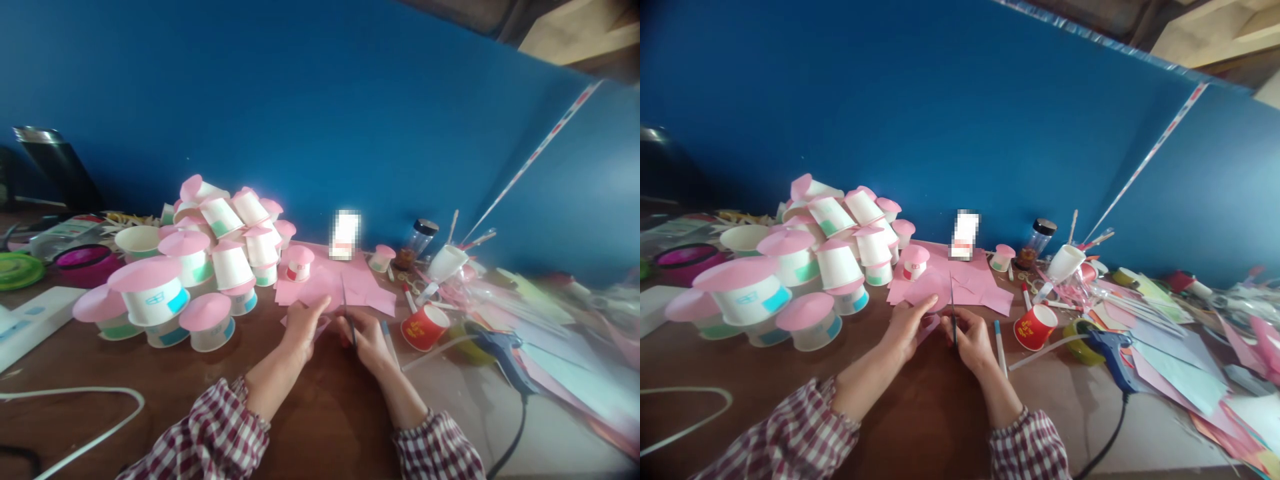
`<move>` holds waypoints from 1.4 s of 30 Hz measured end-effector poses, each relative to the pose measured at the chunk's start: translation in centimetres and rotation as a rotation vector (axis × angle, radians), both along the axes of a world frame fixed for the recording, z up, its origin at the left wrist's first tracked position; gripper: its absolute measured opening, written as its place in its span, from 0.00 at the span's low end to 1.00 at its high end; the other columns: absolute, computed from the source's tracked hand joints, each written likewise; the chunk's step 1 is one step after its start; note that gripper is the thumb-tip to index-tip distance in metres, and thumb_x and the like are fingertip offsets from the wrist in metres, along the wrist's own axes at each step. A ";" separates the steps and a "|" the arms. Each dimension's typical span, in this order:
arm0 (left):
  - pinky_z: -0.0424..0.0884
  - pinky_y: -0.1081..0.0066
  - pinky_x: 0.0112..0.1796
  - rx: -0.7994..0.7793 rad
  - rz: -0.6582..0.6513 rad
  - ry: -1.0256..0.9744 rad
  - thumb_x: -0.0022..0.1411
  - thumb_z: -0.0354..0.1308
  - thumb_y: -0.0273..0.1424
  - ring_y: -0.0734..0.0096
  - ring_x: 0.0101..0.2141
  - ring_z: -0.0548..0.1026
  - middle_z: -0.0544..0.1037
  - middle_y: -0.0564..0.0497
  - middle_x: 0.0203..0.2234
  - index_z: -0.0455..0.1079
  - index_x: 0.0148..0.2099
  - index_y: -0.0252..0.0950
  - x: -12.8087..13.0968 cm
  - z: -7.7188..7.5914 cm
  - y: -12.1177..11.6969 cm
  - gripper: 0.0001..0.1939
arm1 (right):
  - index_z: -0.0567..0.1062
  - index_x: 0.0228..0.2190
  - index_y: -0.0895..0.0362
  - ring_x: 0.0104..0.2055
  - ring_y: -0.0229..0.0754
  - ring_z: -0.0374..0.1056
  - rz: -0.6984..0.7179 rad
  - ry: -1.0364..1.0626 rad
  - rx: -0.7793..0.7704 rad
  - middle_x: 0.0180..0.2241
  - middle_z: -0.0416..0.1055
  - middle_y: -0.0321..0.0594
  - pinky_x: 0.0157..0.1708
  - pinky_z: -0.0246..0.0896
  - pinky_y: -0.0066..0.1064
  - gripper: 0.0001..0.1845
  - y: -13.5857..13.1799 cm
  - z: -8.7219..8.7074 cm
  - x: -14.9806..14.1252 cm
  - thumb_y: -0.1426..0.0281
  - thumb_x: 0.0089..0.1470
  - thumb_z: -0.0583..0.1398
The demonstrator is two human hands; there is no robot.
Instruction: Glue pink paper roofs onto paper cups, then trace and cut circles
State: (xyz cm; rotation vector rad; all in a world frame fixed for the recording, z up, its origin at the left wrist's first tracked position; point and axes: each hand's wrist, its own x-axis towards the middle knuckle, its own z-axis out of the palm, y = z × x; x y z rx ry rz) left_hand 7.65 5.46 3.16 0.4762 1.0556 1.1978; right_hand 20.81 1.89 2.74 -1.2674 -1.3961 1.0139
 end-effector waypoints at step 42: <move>0.73 0.72 0.31 0.014 -0.004 0.024 0.46 0.69 0.33 0.74 0.29 0.74 0.74 0.48 0.31 0.66 0.39 0.34 -0.2 0.3 0.0 0.19 | 0.77 0.36 0.61 0.19 0.33 0.58 0.041 -0.003 0.004 0.16 0.63 0.31 0.21 0.53 0.25 0.17 0.0 -0.4 0.2 0.60 0.50 0.63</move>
